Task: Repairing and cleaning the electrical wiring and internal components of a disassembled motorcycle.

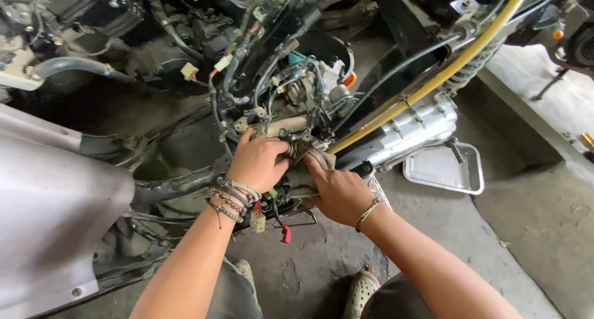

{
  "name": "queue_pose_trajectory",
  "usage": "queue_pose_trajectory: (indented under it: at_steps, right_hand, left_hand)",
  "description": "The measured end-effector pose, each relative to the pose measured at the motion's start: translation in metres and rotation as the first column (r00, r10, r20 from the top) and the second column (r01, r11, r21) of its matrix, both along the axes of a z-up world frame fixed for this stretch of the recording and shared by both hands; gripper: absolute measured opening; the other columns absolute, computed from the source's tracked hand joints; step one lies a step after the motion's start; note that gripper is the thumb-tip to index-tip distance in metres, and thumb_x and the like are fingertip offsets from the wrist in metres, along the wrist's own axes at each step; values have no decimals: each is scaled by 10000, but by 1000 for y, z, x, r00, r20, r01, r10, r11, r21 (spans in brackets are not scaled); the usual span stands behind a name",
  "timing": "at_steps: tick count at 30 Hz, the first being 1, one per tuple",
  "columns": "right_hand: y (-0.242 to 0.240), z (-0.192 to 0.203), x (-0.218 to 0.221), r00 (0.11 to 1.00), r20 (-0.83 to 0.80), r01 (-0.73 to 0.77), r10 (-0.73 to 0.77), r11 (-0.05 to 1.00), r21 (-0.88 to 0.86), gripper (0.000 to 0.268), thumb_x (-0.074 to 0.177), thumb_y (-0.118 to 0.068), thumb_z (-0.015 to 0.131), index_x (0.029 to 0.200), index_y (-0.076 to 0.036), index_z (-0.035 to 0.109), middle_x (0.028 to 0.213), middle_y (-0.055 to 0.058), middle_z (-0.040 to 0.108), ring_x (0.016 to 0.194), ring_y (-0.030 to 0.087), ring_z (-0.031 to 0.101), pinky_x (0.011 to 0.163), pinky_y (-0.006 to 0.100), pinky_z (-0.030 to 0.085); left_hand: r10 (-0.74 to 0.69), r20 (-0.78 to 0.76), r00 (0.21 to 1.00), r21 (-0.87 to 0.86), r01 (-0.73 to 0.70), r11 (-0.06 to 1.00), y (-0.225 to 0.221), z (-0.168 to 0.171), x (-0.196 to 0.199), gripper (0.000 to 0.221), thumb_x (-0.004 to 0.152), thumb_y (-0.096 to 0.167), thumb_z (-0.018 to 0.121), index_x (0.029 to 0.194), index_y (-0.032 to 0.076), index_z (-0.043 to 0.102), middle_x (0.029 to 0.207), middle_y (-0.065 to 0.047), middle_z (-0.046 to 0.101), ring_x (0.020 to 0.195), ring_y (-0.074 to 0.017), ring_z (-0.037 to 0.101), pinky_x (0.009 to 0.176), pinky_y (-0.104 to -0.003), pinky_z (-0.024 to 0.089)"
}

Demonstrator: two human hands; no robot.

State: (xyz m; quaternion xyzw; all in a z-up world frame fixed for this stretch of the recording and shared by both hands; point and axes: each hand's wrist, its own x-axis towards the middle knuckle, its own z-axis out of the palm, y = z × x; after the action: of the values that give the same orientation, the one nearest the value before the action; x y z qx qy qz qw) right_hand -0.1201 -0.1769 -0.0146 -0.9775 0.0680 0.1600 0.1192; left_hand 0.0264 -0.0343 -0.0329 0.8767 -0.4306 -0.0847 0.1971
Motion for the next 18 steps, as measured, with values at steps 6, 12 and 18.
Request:
queue_pose_trajectory:
  at_steps: [6, 12, 18]
  right_hand:
    - [-3, 40, -17, 997, -37, -63, 69, 987, 151, 622, 967, -232, 537, 1559, -154, 361, 820, 218, 748, 791, 441, 743, 745, 539, 599]
    - [-53, 44, -34, 973, -48, 229, -225, 926, 301, 429, 996, -331, 488, 1319, -107, 658, 558, 126, 691, 545, 270, 663, 658, 399, 589]
    - [-59, 40, -37, 978, -46, 206, -201, 931, 302, 415, 969, -349, 540, 1308, -160, 686, 532, 75, 694, 548, 226, 704, 612, 370, 598]
  left_hand:
    - [173, 3, 985, -286, -165, 944, 18, 10, 13, 150, 953, 246, 640, 904, 189, 769, 790, 3, 750, 837, -254, 745, 902, -445, 561]
    - [330, -134, 934, -365, -356, 860, 13, 42, -5, 228, 914, 223, 621, 1092, 123, 723, 929, -207, 756, 946, -463, 704, 811, -596, 554]
    - [114, -354, 928, -483, -286, 828, -33, 29, -12, 243, 938, 127, 567, 1126, 53, 702, 935, -217, 764, 919, -414, 746, 797, -489, 601]
